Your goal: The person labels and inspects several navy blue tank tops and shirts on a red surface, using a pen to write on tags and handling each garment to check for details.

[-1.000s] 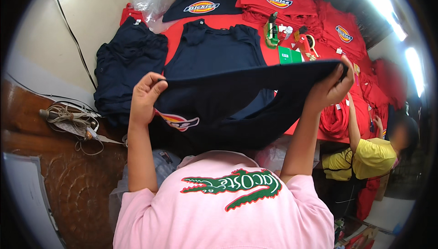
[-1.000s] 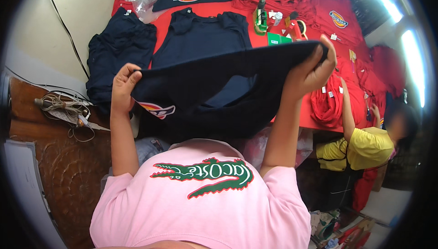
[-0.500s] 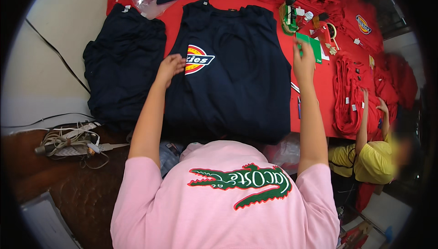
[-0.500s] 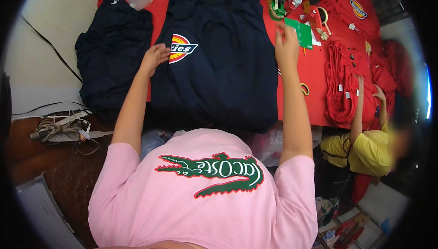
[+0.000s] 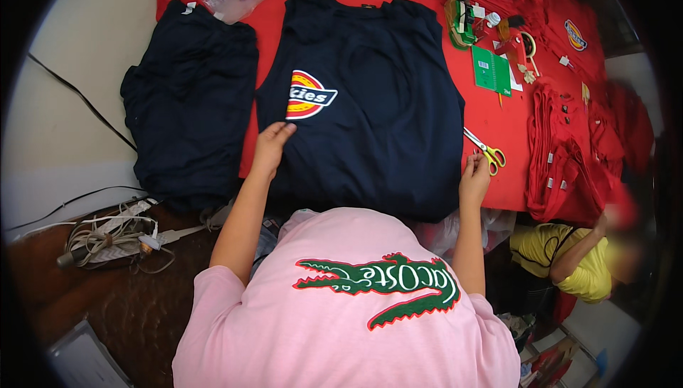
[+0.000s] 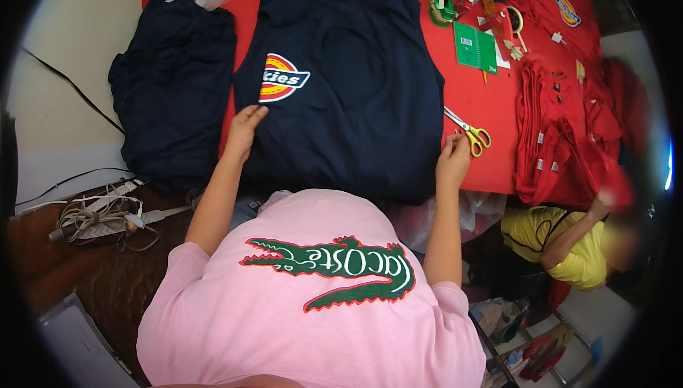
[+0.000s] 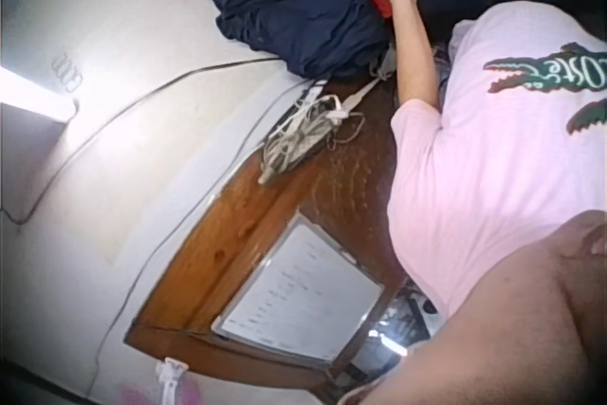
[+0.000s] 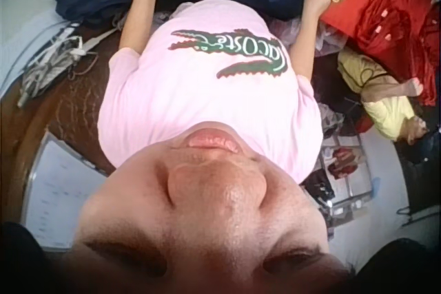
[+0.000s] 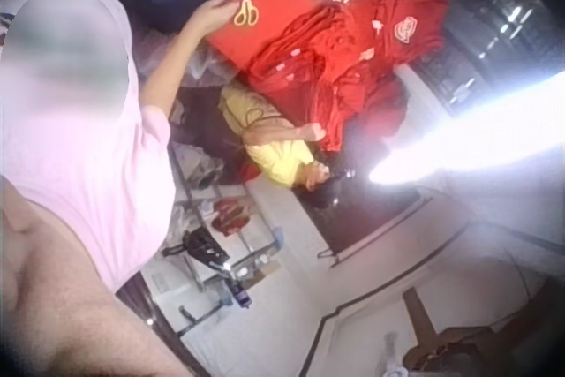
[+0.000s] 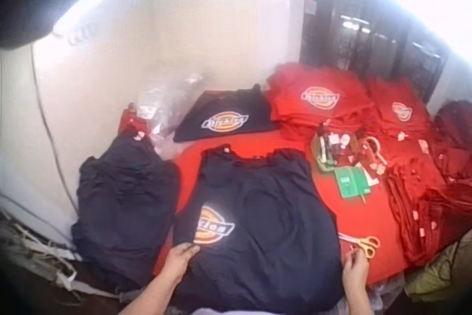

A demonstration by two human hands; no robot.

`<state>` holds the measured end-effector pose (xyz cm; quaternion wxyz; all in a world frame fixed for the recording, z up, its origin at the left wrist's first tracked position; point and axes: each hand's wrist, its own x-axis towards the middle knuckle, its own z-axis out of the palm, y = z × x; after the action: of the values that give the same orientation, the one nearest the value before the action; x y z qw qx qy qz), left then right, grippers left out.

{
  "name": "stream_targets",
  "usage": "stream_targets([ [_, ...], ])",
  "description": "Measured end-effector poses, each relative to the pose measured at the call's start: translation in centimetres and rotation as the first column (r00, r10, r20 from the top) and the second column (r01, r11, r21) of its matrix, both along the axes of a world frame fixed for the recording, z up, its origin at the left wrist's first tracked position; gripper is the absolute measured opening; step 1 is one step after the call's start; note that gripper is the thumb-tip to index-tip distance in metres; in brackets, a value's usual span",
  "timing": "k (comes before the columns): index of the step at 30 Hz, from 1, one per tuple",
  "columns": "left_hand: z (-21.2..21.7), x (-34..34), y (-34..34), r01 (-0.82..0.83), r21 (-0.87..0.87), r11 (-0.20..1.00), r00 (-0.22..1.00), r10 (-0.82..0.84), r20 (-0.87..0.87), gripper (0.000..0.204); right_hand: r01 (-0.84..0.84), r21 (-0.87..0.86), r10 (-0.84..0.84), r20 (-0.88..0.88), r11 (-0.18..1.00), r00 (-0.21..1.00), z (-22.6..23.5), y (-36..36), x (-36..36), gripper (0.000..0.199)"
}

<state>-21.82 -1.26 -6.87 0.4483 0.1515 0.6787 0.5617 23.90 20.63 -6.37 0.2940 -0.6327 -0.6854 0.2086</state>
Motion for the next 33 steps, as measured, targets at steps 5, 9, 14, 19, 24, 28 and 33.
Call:
stream_targets([
  [5,0.8,-0.7,-0.6,-0.102,-0.094,0.99,0.994,0.104,0.024,0.02,0.03,-0.09,-0.032,-0.015,0.995,0.999,0.8,-0.2,-0.6,0.028],
  [9,-0.1,-1.6,-0.9,-0.011,-0.104,0.995,0.999,0.015,0.043,0.021,-0.006,-0.126,0.013,0.059,0.992,0.998,-0.6,-1.4,-0.8,0.024],
  [14,4.5,-3.4,0.4,0.187,-0.187,0.964,0.975,-0.206,-0.088,0.023,0.059,0.111,-0.047,-0.111,0.992,0.993,2.4,-0.8,-1.3,0.019],
  [19,11.8,-8.4,8.8,0.053,0.305,0.951,0.999,-0.049,-0.02,0.035,0.085,0.056,-0.045,-0.508,0.995,0.86,11.3,6.3,-2.2,0.021],
  [24,10.5,-10.7,15.2,0.109,0.289,0.951,0.885,0.039,-0.464,0.066,-0.078,0.34,0.182,-0.286,0.937,0.941,11.8,10.5,-8.2,0.025],
  [28,7.7,-3.8,11.4,0.18,0.317,0.931,0.941,-0.069,-0.33,0.046,-0.488,0.332,0.527,-0.033,0.808,0.85,9.1,2.7,-12.4,0.034],
  [33,3.8,3.4,1.9,0.285,0.145,0.947,0.953,-0.297,0.067,0.022,-0.78,0.151,0.755,0.196,0.607,0.626,5.2,-6.4,-14.6,0.046],
])
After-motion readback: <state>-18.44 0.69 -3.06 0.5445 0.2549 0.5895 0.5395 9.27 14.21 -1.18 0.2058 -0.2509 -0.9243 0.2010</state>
